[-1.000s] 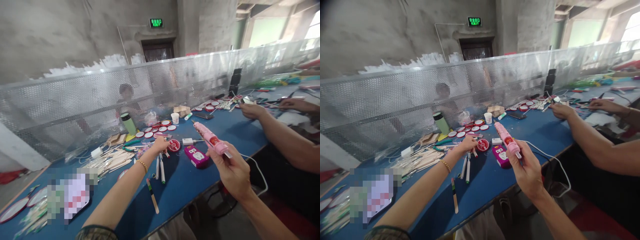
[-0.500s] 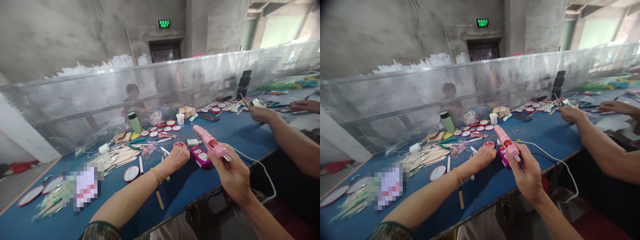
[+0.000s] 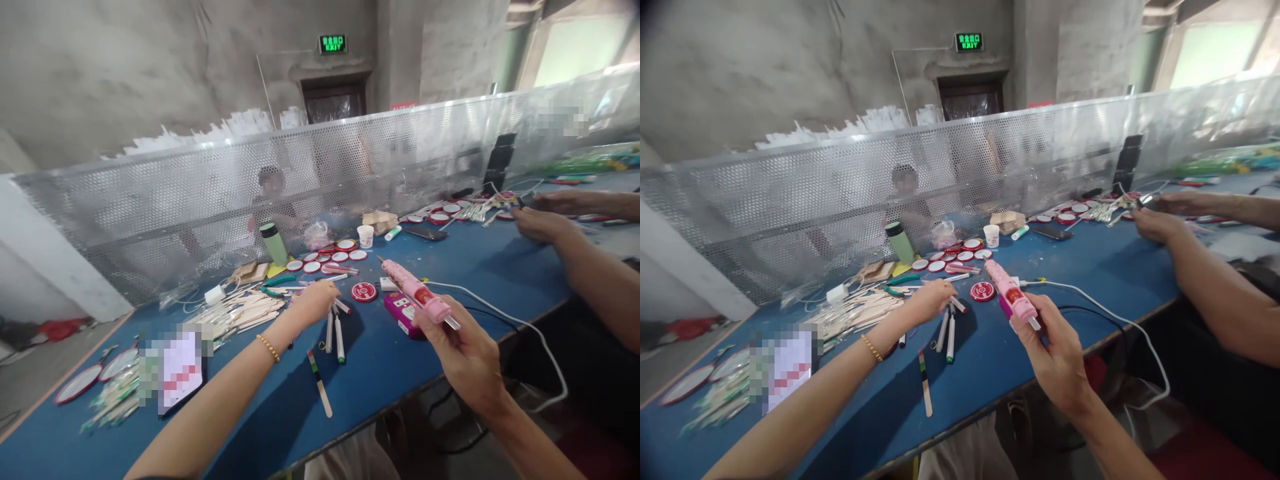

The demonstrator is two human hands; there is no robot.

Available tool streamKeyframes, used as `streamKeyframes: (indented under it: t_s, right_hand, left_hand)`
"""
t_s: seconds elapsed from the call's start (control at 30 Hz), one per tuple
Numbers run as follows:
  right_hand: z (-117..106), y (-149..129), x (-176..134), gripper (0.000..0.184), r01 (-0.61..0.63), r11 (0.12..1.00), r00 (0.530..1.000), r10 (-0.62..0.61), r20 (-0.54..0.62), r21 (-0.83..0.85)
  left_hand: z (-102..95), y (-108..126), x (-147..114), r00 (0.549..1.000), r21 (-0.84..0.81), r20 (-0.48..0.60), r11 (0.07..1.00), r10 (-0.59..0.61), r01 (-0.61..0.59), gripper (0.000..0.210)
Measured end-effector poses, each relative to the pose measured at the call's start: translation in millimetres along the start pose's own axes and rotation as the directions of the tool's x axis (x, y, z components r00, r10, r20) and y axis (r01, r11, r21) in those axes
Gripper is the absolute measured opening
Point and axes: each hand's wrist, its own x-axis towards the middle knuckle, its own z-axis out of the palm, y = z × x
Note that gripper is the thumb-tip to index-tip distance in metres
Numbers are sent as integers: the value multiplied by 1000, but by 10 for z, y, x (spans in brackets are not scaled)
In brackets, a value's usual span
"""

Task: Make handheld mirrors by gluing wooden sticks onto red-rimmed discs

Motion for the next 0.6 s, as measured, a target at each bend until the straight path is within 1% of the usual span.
streamKeyframes:
  t_s: [0.03,0.07,0.1,0.2,0.27,0.37,0.47,0.53,0.57,0.6]
  right_hand:
    - [1,-9,1,11,-1,1000,1000,1,-4,3]
    - [2,-19,3,12,-3,1000,1000,3,-6,5]
    - [2,-31,5,12,-5,1000,1000,5,-6,6]
    - [6,-54,9,14,-9,1000,1000,9,5,3]
    - [17,-56,7,14,-3,1000,1000,3,5,3]
    - [39,-42,-4,12,-7,1000,1000,7,19,11]
    - [48,-27,-21,12,-28,999,999,27,45,25]
    - [39,-18,-31,12,-34,999,998,32,47,42]
    - [31,-13,-34,12,-31,998,999,29,45,49]
    - [23,-8,-35,12,-30,998,999,28,46,49]
  left_hand:
    - [45,52,30,997,-96,-17,992,76,-77,18]
    - [89,98,51,994,-156,-32,981,108,-112,14]
    - [129,133,59,992,-187,-34,975,118,-123,13]
    - [199,146,9,993,-155,-21,981,117,-119,13]
    - [200,96,-52,987,-113,-38,981,156,-159,15]
    - [135,8,-123,967,-94,-121,968,222,-234,19]
    - [-1,-11,-183,958,-86,-184,967,219,-238,20]
    - [-104,50,-253,953,-27,-181,967,245,-254,20]
    - [-147,103,-300,945,27,-163,958,285,-284,19]
    - [-181,169,-355,925,92,-134,934,355,-345,18]
